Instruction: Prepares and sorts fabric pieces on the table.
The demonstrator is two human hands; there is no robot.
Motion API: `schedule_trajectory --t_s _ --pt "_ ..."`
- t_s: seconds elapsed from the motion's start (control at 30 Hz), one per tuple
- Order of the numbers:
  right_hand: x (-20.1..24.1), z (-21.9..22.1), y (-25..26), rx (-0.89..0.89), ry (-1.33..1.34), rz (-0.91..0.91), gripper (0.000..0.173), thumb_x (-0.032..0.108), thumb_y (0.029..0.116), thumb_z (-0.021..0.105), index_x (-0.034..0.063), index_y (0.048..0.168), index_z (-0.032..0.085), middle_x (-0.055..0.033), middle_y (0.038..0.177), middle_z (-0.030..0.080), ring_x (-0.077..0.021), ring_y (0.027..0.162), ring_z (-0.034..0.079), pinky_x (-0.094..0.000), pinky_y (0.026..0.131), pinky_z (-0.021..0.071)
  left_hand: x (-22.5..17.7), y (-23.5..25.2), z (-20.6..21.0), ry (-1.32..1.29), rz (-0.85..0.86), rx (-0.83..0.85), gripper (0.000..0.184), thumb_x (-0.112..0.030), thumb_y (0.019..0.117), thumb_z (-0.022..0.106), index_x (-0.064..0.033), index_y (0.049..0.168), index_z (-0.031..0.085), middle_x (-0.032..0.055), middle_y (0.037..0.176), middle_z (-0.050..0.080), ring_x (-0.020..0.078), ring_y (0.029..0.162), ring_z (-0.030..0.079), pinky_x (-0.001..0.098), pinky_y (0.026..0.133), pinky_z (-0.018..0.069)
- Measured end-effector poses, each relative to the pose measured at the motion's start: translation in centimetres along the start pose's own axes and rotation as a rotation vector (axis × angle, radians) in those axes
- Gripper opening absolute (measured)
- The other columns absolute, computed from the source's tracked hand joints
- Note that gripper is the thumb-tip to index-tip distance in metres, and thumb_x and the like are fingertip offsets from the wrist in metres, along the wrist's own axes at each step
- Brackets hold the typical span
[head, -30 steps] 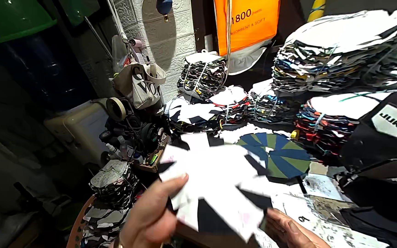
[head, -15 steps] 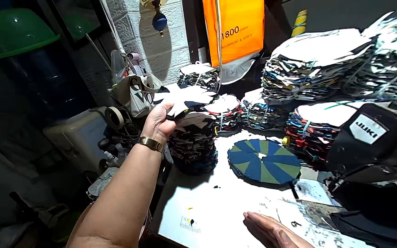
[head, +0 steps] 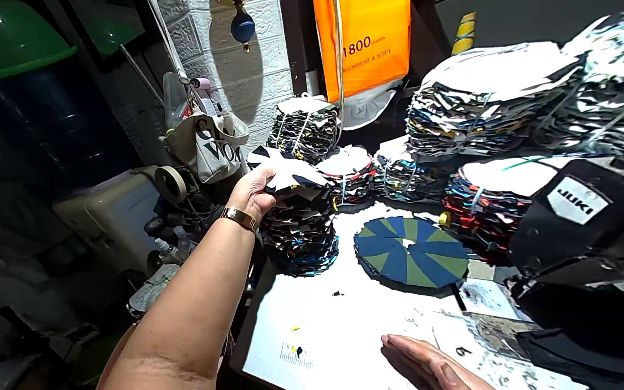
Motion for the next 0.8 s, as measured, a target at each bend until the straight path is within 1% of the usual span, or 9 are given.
schedule_trajectory --t_s 0.2,0.27,0.33,0.4,0.43,0.53,0.57,0.67,0.8 --pt "-0.3 -0.1 0.0 0.008 0.019 0.001 0.066 0.041 0.1128 0.029 -0.0160 0.137 0.053 -0.0285 0.139 0.057 -0.0294 0.131 0.058 -0.0433 0.115 0.0449 -0.5 -0.2 0.2 0.133 -0.002 0.020 0.040 -0.005 0.0938 0.062 -0.0032 0.132 0.053 0.0189 0.118 0.063 0.0292 0.102 0.067 0.0461 0.082 0.0591" --pt "-0.2 -0.1 0.0 0.002 0.013 0.000 0.067 0.041 0.1128 0.029 -0.0159 0.137 0.053 -0.0282 0.139 0.058 -0.0288 0.131 0.059 -0.0426 0.115 0.0452 -1.1 -0.3 0.1 0.209 0.011 0.036 0.039 -0.008 0.0939 0.064 -0.0026 0.132 0.055 0.0183 0.116 0.065 0.0280 0.100 0.068 0.0437 0.081 0.0599" --pt "-0.1 0.0 0.0 -0.004 0.015 -0.001 0.066 0.041 0.1129 0.029 -0.0161 0.136 0.054 -0.0277 0.138 0.058 -0.0272 0.130 0.059 -0.0416 0.114 0.0461 -1.8 -0.1 -0.2 0.361 0.049 0.080 0.036 -0.012 0.0972 0.062 -0.0026 0.131 0.055 0.0164 0.111 0.066 0.0248 0.095 0.069 0.0399 0.080 0.0598" --pt "0.0 0.0 0.0 -0.005 0.024 0.001 0.067 0.041 0.1129 0.029 -0.0169 0.136 0.053 -0.0272 0.137 0.059 -0.0262 0.129 0.060 -0.0411 0.113 0.0466 -2.4 0.3 -0.8 0.539 0.101 0.118 0.036 -0.016 0.1015 0.057 -0.0036 0.135 0.051 0.0140 0.109 0.066 0.0214 0.092 0.068 0.0369 0.079 0.0588" --pt "0.0 0.0 0.0 -0.004 0.027 -0.001 0.067 0.041 0.1129 0.029 -0.0170 0.136 0.052 -0.0269 0.137 0.059 -0.0259 0.129 0.061 -0.0411 0.113 0.0469 -2.7 0.5 -1.2 0.591 0.130 0.113 0.040 -0.015 0.1016 0.057 -0.0038 0.139 0.048 0.0145 0.111 0.064 0.0220 0.094 0.067 0.0374 0.080 0.0584" --pt "-0.2 0.0 0.0 0.019 0.020 -0.018 0.065 0.039 0.1132 0.029 -0.0177 0.137 0.051 -0.0269 0.137 0.059 -0.0266 0.129 0.061 -0.0421 0.114 0.0464 -3.1 1.0 -2.6 0.675 0.209 0.072 0.071 -0.005 0.0968 0.061 -0.0059 0.157 0.023 0.0206 0.122 0.059 0.0265 0.097 0.066 0.0395 0.080 0.0586" --pt "-0.2 0.0 0.0 0.021 0.017 -0.021 0.064 0.038 0.1132 0.029 -0.0175 0.137 0.051 -0.0268 0.137 0.059 -0.0268 0.129 0.060 -0.0422 0.114 0.0461 -3.1 1.1 -3.0 0.702 0.223 0.061 0.076 -0.002 0.0952 0.062 -0.0071 0.158 0.019 0.0214 0.123 0.058 0.0258 0.094 0.066 0.0382 0.078 0.0588" --pt "-0.3 0.0 0.1 0.019 0.023 -0.022 0.062 0.037 0.1132 0.030 -0.0166 0.137 0.052 -0.0256 0.136 0.060 -0.0266 0.129 0.060 -0.0427 0.114 0.0463 -3.0 1.6 -4.1 0.773 0.229 0.058 0.077 0.004 0.0913 0.064 -0.0067 0.156 0.024 0.0243 0.129 0.056 0.0264 0.091 0.067 0.0373 0.076 0.0597" --pt "-0.4 0.0 0.0 0.017 0.020 -0.029 0.061 0.035 0.1133 0.030 -0.0171 0.136 0.053 -0.0260 0.136 0.060 -0.0268 0.129 0.061 -0.0432 0.114 0.0464 -2.8 2.0 -5.3 0.817 0.184 0.061 0.075 0.001 0.0916 0.066 -0.0053 0.155 0.027 0.0240 0.129 0.056 0.0246 0.091 0.066 0.0358 0.077 0.0582"
Point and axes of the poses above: each hand's wrist, its own y-axis towards the middle knuckle, its own z-axis out of the palm, x = y × z, the point moved 1 cm from there along y, towards the middle knuckle
